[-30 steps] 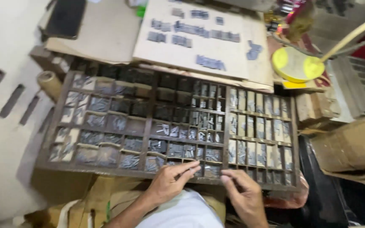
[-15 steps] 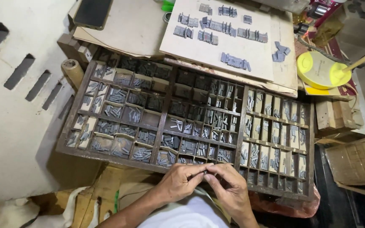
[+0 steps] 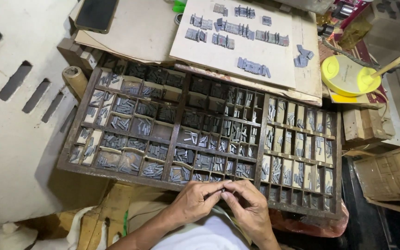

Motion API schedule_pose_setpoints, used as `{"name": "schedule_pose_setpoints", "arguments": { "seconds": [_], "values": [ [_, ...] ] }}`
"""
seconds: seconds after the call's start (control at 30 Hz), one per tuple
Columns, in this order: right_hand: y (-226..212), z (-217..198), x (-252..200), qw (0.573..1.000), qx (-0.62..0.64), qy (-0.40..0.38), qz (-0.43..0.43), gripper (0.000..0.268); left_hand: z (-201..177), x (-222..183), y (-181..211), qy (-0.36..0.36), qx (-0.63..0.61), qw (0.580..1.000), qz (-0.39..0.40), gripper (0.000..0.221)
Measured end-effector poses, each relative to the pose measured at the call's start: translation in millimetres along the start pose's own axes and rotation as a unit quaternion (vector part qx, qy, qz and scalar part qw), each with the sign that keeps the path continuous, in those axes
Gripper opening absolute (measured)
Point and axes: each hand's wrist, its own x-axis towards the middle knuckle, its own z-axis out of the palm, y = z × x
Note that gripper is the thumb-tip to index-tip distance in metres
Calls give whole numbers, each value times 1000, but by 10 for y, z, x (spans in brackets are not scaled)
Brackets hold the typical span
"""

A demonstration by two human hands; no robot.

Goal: Picking individual metal type characters from a type case and arranging them on a composing surface for letterpress printing.

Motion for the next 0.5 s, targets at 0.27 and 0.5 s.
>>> {"name": "schedule_pose_setpoints", "arguments": {
  "seconds": [0.27, 0.5],
  "values": [
    [-26, 95, 32, 998, -16, 65, 6, 3, 102, -106, -301, -31, 5, 999, -34, 38],
    [453, -306, 67, 991, -8, 65, 119, 14, -74, 150, -265, -5, -31, 947, -319, 41]
  ]
}}
